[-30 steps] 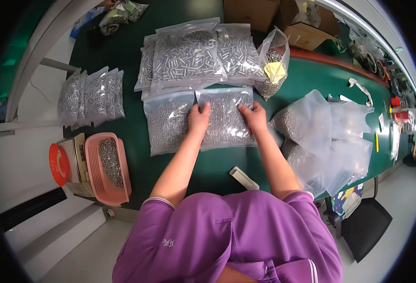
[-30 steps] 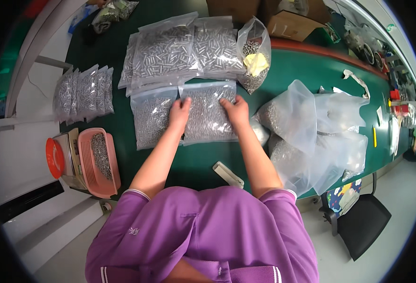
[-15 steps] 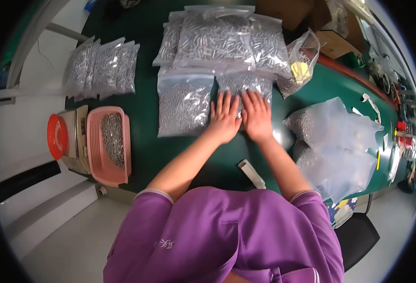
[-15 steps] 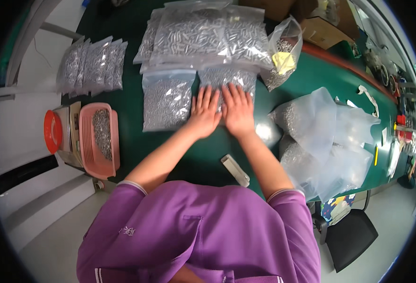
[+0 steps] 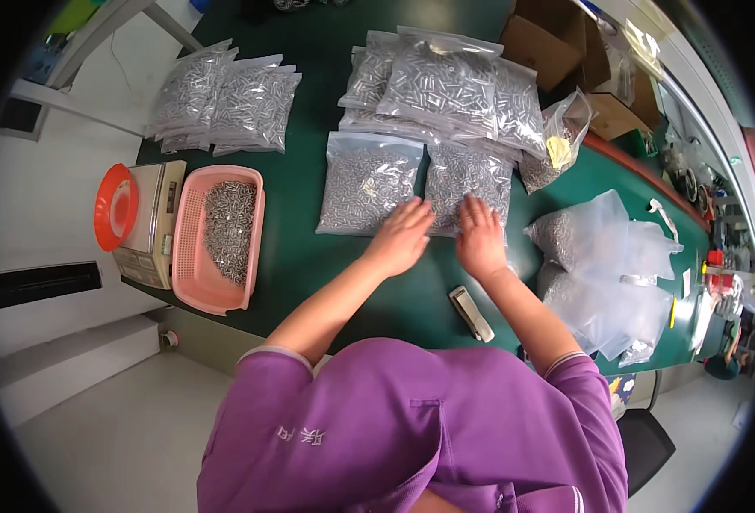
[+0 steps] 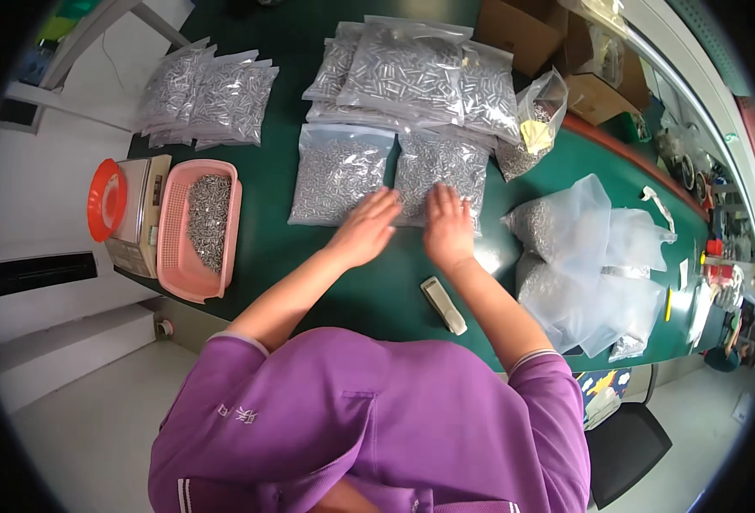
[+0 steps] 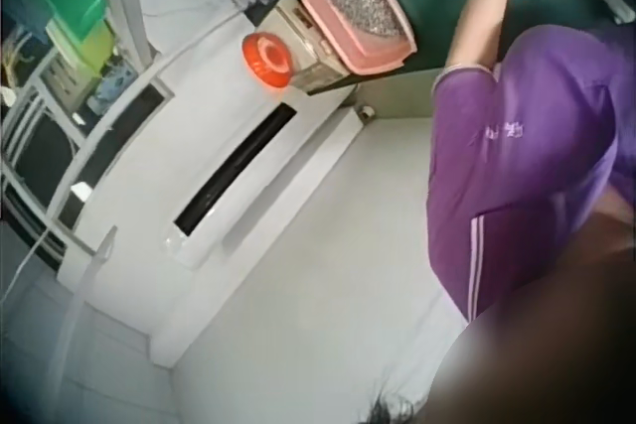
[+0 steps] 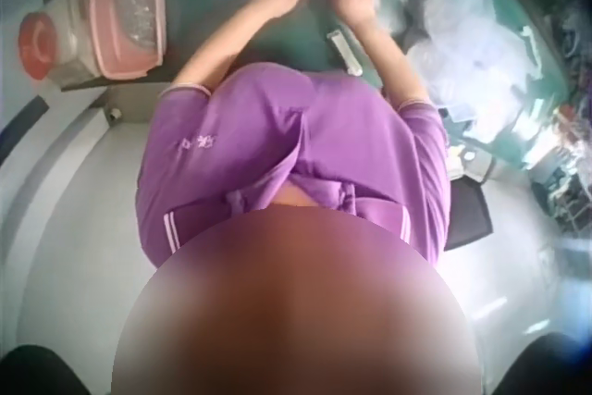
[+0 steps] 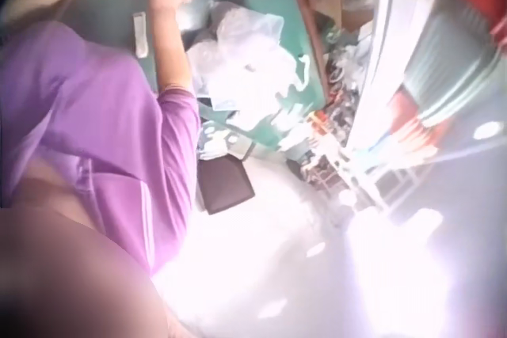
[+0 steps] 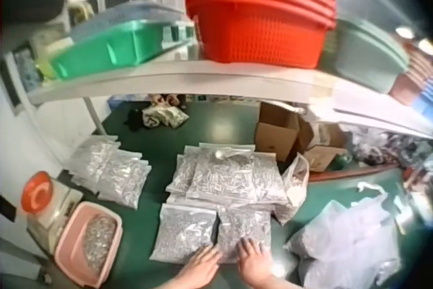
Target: Manually filling plastic bags with small metal components and sealing them using a hand tool.
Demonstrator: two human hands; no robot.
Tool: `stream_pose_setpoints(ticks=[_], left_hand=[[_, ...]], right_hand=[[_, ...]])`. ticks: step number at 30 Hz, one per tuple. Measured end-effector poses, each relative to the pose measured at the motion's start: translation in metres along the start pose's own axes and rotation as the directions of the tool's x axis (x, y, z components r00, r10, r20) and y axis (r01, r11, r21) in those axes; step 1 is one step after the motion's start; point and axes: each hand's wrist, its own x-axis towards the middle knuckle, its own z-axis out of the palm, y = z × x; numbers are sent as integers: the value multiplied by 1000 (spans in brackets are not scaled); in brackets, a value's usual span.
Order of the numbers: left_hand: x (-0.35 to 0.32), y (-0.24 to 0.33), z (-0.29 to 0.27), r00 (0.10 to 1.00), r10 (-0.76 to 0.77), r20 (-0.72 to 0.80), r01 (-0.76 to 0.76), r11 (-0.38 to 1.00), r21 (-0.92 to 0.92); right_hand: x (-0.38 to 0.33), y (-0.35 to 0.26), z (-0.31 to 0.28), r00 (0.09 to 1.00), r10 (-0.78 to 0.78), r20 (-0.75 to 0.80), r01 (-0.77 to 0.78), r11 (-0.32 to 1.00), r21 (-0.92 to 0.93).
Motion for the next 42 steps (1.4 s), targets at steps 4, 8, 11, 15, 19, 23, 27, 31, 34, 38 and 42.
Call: stream_pose_setpoints(ticks=[4,8,11,15,19,23,27,31,34,38,42], left_hand=[[-33,-37,-46,834,-263,-485,309,951,16],[-42,-67,-52,935,-273,-227,303,947,105],[-18,-88,-61,942,-270,-201,290,954,81],[-48,-87,-50,970,-181,-165,204,970,133],[-32,-81,-69,969,-235,-72,243,958,149],[-32,-84,-66,970,-241,4,239,964,113],[-39,-65,-49,948,-308,74,282,927,245],[-11,-59,-43,944,-328,-27,317,888,334],[-20,-66,-25,979,-202,31,181,927,328],[-12,-56,-23,987,-161,18,130,853,506],[-13,-69,-20,983,-173,61,116,845,522]], right_hand=[[44,-78,-5,964,-250,-95,267,888,373],[80,-109,38,967,-243,-78,254,947,195],[120,-98,36,963,-268,28,253,934,252],[81,-121,40,977,-206,51,204,978,46],[100,-112,17,971,-201,130,178,970,165],[71,-131,27,980,-92,177,115,985,-128],[65,-120,11,949,-68,309,30,991,127],[56,-113,35,981,-109,161,67,967,247],[2,-104,27,998,-48,44,23,891,453],[-90,-80,-33,999,28,32,-42,738,673],[-162,-48,-144,895,398,-201,-235,804,546]])
